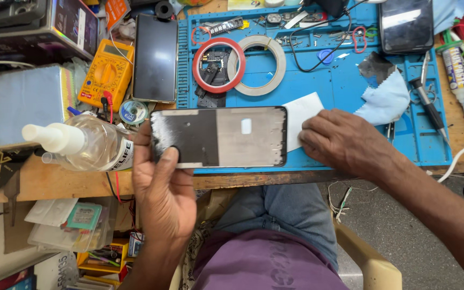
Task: The person wipes the back of a disassembled mobile phone with a cloth, then applies red adhesive tape along the edges of the phone's back cover. They use scissors to trim the tape and later handle a green phone back cover with an attached ribbon cable, using tweezers to adjust the cable.
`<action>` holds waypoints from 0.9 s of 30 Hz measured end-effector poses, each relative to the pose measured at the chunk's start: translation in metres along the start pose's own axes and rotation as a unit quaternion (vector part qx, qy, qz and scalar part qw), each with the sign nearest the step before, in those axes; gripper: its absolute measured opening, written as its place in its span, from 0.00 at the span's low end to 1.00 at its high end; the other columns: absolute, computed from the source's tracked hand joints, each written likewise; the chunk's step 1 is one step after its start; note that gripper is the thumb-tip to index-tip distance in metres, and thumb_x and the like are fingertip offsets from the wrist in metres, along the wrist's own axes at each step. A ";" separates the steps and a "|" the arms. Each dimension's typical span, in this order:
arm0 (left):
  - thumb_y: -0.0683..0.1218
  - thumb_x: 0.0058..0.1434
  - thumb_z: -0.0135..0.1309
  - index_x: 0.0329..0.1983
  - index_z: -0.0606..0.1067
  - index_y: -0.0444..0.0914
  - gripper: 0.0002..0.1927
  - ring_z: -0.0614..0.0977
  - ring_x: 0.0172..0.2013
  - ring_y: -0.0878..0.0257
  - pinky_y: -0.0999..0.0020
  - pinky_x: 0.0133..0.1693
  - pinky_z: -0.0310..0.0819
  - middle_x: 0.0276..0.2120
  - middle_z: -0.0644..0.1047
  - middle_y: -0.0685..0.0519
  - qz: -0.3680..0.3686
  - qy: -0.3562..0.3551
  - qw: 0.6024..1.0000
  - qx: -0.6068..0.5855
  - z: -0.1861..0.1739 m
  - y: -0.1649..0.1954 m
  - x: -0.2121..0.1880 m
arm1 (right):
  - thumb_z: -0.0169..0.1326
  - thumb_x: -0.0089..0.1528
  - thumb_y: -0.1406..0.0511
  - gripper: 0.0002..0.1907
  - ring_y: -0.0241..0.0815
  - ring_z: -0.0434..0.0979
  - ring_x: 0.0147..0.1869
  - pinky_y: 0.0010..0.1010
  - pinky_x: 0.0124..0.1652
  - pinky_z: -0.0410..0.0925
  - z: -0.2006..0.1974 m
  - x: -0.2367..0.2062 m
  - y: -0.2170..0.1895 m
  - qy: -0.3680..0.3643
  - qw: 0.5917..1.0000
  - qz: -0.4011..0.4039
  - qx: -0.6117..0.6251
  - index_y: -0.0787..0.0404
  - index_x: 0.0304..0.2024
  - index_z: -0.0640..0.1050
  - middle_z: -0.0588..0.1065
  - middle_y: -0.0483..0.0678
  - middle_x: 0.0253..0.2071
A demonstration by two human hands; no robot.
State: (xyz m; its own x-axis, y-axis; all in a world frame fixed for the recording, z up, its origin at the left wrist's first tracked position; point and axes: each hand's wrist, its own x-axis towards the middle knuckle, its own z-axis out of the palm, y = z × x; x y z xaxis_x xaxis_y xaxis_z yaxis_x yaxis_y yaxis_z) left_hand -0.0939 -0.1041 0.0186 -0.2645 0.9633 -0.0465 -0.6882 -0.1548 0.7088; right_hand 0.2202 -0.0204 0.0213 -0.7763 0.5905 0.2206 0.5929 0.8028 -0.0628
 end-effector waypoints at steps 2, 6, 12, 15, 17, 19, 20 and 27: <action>0.33 0.67 0.52 0.72 0.61 0.35 0.30 0.76 0.59 0.60 0.61 0.64 0.73 0.60 0.73 0.47 -0.002 -0.008 1.000 -0.009 0.005 0.000 0.001 | 0.62 0.57 0.65 0.08 0.46 0.78 0.46 0.35 0.47 0.72 -0.008 0.002 0.008 -0.006 0.999 0.031 0.017 0.62 0.37 0.80 0.78 0.47 0.41; 0.33 0.64 0.52 0.71 0.59 0.37 0.32 0.76 0.61 0.60 0.59 0.65 0.73 0.62 0.72 0.49 0.022 0.000 1.000 -0.012 0.017 -0.001 0.004 | 0.60 0.58 0.64 0.06 0.44 0.78 0.45 0.35 0.45 0.72 -0.028 0.002 0.013 -0.024 0.992 0.103 0.062 0.60 0.34 0.81 0.79 0.46 0.41; 0.30 0.67 0.51 0.75 0.58 0.38 0.34 0.75 0.63 0.60 0.60 0.67 0.71 0.63 0.71 0.47 -0.001 -0.028 0.999 -0.036 0.036 -0.007 0.009 | 0.58 0.57 0.65 0.06 0.47 0.77 0.41 0.38 0.43 0.71 -0.022 0.015 0.021 -0.069 0.996 -0.019 -0.046 0.61 0.29 0.78 0.75 0.48 0.32; 0.30 0.63 0.50 0.73 0.57 0.43 0.37 0.75 0.62 0.61 0.60 0.65 0.72 0.63 0.69 0.49 0.018 -0.028 0.999 -0.012 0.046 -0.010 0.013 | 0.57 0.56 0.65 0.06 0.47 0.76 0.38 0.38 0.41 0.70 -0.026 0.003 0.015 -0.061 0.997 0.038 -0.036 0.60 0.26 0.77 0.74 0.48 0.31; 0.30 0.62 0.49 0.74 0.57 0.43 0.38 0.76 0.60 0.62 0.61 0.62 0.73 0.62 0.70 0.50 0.013 -0.023 1.000 0.014 0.050 -0.015 0.016 | 0.57 0.58 0.65 0.04 0.46 0.77 0.39 0.37 0.43 0.71 -0.030 -0.004 0.000 -0.127 0.987 0.082 -0.059 0.60 0.31 0.78 0.75 0.48 0.32; 0.29 0.62 0.49 0.75 0.58 0.43 0.38 0.76 0.58 0.62 0.62 0.59 0.74 0.60 0.70 0.50 -0.014 -0.033 0.999 0.035 0.053 -0.020 0.018 | 0.58 0.58 0.64 0.07 0.46 0.77 0.41 0.37 0.44 0.71 -0.038 -0.007 -0.016 -0.156 0.976 0.150 -0.029 0.60 0.35 0.80 0.76 0.48 0.34; 0.29 0.62 0.48 0.75 0.58 0.42 0.37 0.76 0.57 0.63 0.63 0.59 0.74 0.59 0.70 0.50 -0.033 -0.050 0.997 0.039 0.054 -0.024 0.020 | 0.60 0.58 0.62 0.10 0.47 0.78 0.43 0.37 0.45 0.71 -0.045 -0.007 -0.020 -0.149 0.969 0.195 0.005 0.60 0.38 0.81 0.77 0.49 0.36; 0.29 0.61 0.47 0.73 0.60 0.39 0.36 0.73 0.52 0.65 0.71 0.54 0.72 0.56 0.69 0.50 -0.133 -0.135 0.978 0.089 0.061 -0.054 0.041 | 0.63 0.49 0.52 0.41 0.61 0.72 0.63 0.47 0.58 0.65 -0.063 -0.011 -0.014 0.080 0.985 0.153 -0.002 0.66 0.61 0.73 0.74 0.63 0.61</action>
State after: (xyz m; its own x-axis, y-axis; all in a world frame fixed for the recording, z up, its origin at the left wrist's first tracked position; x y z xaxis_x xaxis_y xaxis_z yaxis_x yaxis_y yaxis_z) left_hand -0.0263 -0.0426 0.0213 0.1128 0.9907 -0.0759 -0.5729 0.1273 0.8097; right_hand 0.2342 -0.0435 0.0814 -0.5184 0.7838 0.3419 0.7949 0.5891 -0.1454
